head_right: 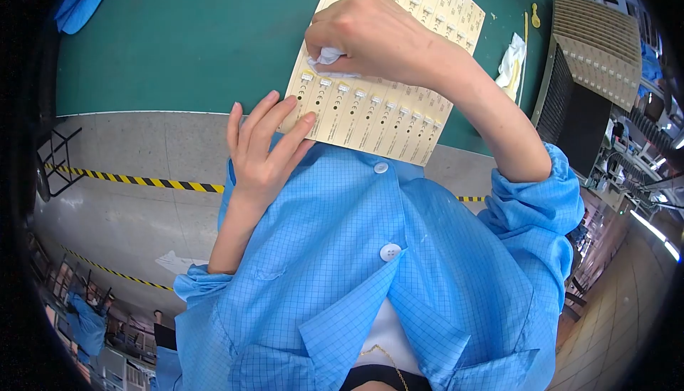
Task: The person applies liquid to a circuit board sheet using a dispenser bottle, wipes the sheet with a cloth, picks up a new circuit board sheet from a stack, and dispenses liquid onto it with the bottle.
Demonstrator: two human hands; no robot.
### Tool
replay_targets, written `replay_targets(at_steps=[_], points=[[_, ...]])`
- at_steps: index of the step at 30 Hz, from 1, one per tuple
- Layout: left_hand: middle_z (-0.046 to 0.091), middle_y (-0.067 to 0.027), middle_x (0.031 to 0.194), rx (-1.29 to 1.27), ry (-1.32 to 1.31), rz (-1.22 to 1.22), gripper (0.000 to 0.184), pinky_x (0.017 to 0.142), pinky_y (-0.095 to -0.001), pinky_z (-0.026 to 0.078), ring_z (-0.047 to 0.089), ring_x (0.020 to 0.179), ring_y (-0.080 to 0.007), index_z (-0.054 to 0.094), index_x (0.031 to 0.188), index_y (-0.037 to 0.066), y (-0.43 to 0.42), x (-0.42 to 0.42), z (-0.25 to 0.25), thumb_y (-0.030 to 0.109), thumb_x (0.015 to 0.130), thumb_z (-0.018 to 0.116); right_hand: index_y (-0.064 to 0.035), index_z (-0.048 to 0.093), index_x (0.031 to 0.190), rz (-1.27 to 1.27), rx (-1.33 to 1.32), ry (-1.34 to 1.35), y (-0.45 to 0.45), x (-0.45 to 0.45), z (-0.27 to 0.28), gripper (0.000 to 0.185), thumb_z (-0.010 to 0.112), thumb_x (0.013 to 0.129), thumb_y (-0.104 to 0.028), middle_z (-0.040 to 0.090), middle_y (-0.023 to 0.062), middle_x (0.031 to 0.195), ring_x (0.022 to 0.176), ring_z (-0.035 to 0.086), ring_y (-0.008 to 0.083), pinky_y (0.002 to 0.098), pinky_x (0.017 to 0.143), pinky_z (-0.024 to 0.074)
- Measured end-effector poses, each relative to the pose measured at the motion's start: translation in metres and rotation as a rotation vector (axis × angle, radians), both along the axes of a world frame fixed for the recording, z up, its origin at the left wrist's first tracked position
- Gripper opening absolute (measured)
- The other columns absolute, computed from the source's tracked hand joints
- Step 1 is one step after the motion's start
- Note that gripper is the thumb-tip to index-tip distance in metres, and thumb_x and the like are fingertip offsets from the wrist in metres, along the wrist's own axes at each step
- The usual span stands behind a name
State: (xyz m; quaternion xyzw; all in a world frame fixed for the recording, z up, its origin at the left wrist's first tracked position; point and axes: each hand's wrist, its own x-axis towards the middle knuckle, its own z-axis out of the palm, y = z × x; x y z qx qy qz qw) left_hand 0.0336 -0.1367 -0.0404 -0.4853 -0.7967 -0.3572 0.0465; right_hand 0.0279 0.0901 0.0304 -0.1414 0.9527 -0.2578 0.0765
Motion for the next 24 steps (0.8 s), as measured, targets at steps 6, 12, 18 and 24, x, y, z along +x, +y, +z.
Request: replay_targets(at_steps=[6, 12, 18, 24], points=[[0.056, -0.0023, 0.111, -0.007, -0.046, -0.007, 0.032, 0.1, -0.0397, 0.023, 0.049, 0.106, -0.0181, 0.063, 0.095, 0.021, 0.001, -0.002, 0.004, 0.022, 0.064, 0.07, -0.0045, 0.059, 0.07, -0.018, 0.04, -0.024, -0.005, 0.0, 0.002, 0.01, 0.063, 0.066, -0.013, 0.06, 0.0078, 0.066, 0.064, 0.059, 0.0251, 0.0342, 0.059, 0.0465], [0.057, -0.0022, 0.11, 0.0, -0.042, -0.005, 0.031, 0.099, -0.0392, 0.023, 0.05, 0.106, -0.018, 0.064, 0.094, 0.021, 0.002, -0.002, 0.004, 0.022, 0.063, 0.07, -0.0042, 0.059, 0.07, -0.006, 0.13, -0.002, -0.008, 0.001, 0.006, 0.012, 0.065, 0.065, -0.014, 0.06, 0.0082, 0.067, 0.065, 0.06, 0.0252, 0.0342, 0.059, 0.047], [0.057, -0.0026, 0.11, 0.005, -0.044, -0.006, 0.03, 0.099, -0.0392, 0.024, 0.05, 0.106, -0.0181, 0.064, 0.093, 0.02, 0.002, -0.003, 0.004, 0.021, 0.063, 0.07, -0.0044, 0.058, 0.069, -0.019, 0.159, 0.041, -0.012, 0.003, 0.006, 0.013, 0.066, 0.063, -0.013, 0.059, 0.0076, 0.066, 0.065, 0.06, 0.0249, 0.0338, 0.058, 0.0469], [0.057, -0.0026, 0.11, 0.011, -0.041, -0.013, 0.029, 0.098, -0.0387, 0.025, 0.051, 0.106, -0.0178, 0.064, 0.092, 0.02, 0.002, -0.003, 0.004, 0.02, 0.063, 0.07, -0.0042, 0.057, 0.067, -0.032, 0.153, 0.106, -0.014, 0.005, 0.001, 0.014, 0.066, 0.062, -0.013, 0.058, 0.0073, 0.064, 0.064, 0.059, 0.0246, 0.0337, 0.056, 0.0469]])
